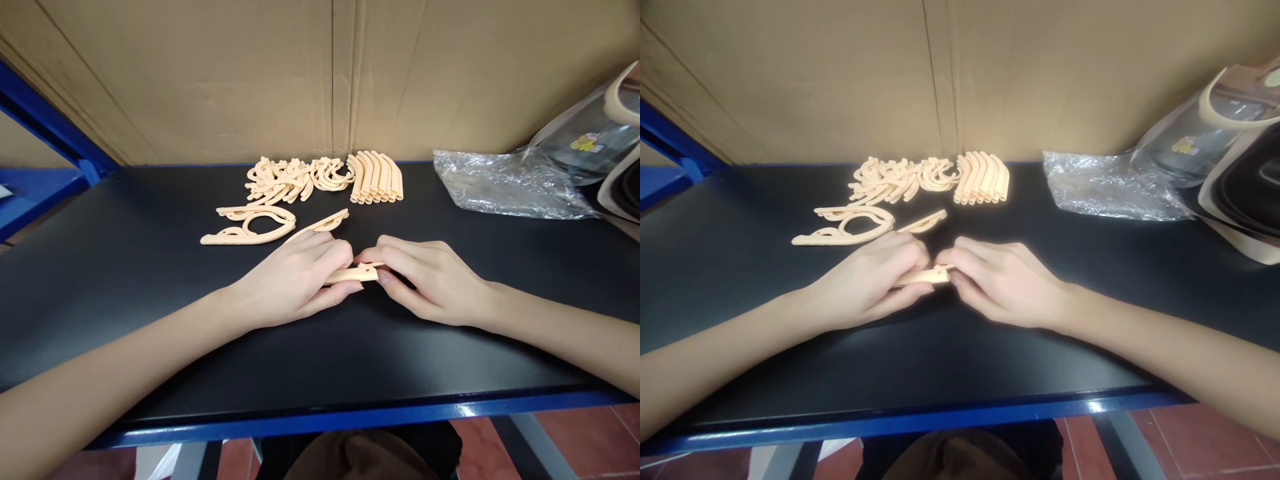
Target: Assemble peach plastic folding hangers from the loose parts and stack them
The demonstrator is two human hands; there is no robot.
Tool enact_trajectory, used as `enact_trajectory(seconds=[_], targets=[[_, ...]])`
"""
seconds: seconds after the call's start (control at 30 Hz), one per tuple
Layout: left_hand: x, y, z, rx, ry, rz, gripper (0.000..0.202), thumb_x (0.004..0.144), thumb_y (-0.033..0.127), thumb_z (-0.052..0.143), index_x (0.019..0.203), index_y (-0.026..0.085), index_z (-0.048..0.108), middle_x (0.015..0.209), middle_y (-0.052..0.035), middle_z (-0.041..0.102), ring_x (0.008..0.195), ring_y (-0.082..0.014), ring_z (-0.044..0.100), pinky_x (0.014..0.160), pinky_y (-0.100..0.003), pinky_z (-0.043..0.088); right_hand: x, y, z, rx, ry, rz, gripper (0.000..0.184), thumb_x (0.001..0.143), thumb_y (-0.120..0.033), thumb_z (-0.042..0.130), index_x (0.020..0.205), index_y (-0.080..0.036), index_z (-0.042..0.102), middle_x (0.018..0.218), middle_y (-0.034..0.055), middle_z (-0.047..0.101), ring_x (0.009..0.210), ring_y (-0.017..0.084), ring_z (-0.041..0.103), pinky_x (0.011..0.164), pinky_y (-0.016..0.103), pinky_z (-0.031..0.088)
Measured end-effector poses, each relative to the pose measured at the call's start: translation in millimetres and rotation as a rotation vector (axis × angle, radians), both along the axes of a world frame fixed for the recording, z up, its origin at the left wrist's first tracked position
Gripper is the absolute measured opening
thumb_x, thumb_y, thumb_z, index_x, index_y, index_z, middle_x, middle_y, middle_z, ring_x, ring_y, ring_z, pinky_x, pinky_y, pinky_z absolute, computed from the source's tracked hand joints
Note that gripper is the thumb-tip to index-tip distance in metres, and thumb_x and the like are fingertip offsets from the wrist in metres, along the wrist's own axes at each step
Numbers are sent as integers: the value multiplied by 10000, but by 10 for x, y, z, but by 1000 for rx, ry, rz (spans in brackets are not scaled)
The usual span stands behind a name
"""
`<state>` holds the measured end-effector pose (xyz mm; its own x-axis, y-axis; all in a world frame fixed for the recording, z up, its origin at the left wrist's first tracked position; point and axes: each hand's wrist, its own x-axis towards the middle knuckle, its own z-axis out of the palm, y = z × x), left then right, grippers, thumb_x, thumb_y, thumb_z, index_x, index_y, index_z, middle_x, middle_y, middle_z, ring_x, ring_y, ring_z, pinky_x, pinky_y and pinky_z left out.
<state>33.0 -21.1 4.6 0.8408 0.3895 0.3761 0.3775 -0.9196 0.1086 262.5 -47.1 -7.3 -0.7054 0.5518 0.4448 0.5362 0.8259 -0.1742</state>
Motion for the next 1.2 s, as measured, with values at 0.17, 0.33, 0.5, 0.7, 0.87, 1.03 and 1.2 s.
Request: enact_trajectory(seconds=[0.17,0.33,0.5,0.7,0.87,1.03,1.2], targets=[[-3,12,-11,-27,-29,16,217,981,314,406,800,198,379,755,-12,506,648,-152,431,628,-283,350,-10,-5,1,9,29,-63,213,966,-326,476,1051,-155,571,822,1,573,646,87,514,545,214,370],[21,24,-34,-58,-71,66,218,963,302,440,788,194,369,736,-2,475,644,-149,412,618,-277,333,-21,-17,-1,20,97,-151,255,971,-374,484,1022,-154,604,816,11,605,635,83,537,527,210,367],[41,7,-55,-66,-122,123,222,964,301,465,794,186,381,750,10,474,680,-140,428,648,-271,327,-34,-39,2,33,136,-211,230,971,-349,493,989,-151,611,718,-4,594,620,87,541,546,219,378],[44,17,-57,-106,-157,155,214,966,291,470,801,180,389,754,22,461,677,-126,427,651,-265,321,-46,-37,-10,24,130,-286,234,972,-350,489,893,-166,610,696,-14,600,583,85,523,532,230,361],[52,16,-55,-121,-162,159,230,970,315,466,800,178,395,757,21,462,678,-127,425,649,-272,314,-53,-33,-16,34,121,-290,226,974,-345,486,932,-156,603,748,3,612,640,97,554,546,230,374],[57,15,-53,-138,-157,161,224,970,308,470,803,181,392,752,25,456,674,-125,423,654,-266,321,-66,-30,-9,82,89,-269,214,985,-313,462,982,-145,594,770,21,623,668,111,578,565,237,396],[52,15,-46,-162,-159,163,238,972,335,465,803,181,399,751,24,456,679,-128,423,668,-268,325,-77,-34,-2,180,17,-277,218,989,-286,443,975,-134,600,800,29,645,705,123,604,569,250,404]])
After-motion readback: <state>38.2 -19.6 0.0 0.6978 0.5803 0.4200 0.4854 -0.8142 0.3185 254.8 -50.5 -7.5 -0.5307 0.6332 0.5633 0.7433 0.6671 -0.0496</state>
